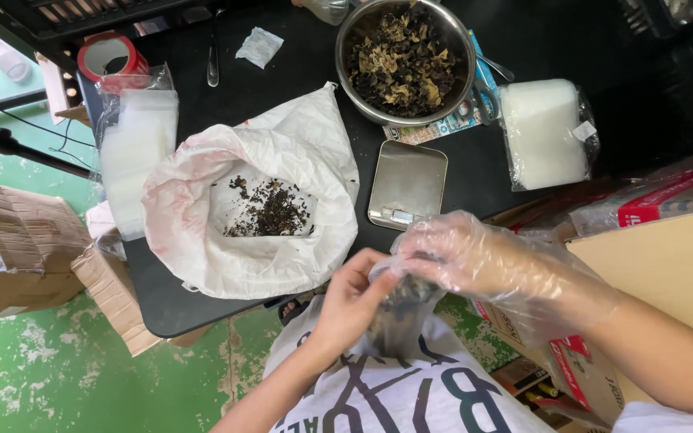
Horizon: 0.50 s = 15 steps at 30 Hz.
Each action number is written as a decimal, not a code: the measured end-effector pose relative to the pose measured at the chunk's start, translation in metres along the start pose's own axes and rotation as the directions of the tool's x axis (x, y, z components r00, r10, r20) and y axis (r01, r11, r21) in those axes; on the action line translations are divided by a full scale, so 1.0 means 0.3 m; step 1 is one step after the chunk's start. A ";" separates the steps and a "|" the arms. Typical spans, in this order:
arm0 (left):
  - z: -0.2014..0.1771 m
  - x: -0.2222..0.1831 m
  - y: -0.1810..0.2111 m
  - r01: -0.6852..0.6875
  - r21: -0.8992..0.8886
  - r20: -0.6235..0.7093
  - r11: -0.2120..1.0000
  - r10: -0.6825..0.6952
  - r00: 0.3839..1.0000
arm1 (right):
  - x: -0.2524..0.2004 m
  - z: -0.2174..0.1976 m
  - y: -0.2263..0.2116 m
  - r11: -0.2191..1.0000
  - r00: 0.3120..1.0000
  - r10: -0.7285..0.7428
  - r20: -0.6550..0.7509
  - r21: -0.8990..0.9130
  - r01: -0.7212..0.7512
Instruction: The person puts dried food items from a large bag and a bowl into small plastic bags, weighs the bags on a digital scale, and seals them.
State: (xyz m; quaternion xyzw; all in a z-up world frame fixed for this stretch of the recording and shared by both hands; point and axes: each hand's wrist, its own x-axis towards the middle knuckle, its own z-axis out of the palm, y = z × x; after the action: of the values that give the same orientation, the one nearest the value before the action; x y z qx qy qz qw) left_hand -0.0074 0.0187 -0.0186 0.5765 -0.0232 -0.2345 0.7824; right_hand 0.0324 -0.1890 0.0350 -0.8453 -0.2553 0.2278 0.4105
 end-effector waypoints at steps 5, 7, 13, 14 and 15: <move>-0.014 0.013 -0.008 -0.175 0.113 -0.087 0.978 0.185 0.979 | 0.013 -0.006 0.004 0.992 0.993 0.052 -0.105 0.122 -0.039; -0.010 0.008 -0.006 -0.186 0.141 -0.101 0.972 0.201 0.974 | 0.022 -0.011 -0.028 0.993 0.994 0.068 -0.082 0.102 -0.059; -0.026 -0.003 -0.046 -0.242 0.357 -0.093 0.902 0.292 0.952 | 0.008 0.004 -0.082 0.973 0.987 -0.134 -0.090 -0.199 0.114; -0.031 -0.003 -0.049 -0.267 0.447 -0.071 0.854 0.331 0.941 | 0.000 0.004 -0.107 0.942 0.975 -0.189 -0.120 -0.304 0.145; -0.032 -0.004 -0.036 -0.265 0.446 -0.076 0.855 0.331 0.941 | -0.002 0.015 -0.082 0.941 0.975 -0.190 -0.116 -0.304 0.148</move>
State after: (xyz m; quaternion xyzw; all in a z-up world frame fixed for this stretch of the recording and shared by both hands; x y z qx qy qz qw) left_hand -0.0093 0.0254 -0.0313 0.7397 -0.1048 -0.0553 0.6624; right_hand 0.0232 -0.1739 0.0525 -0.8858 -0.3277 0.0900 0.3159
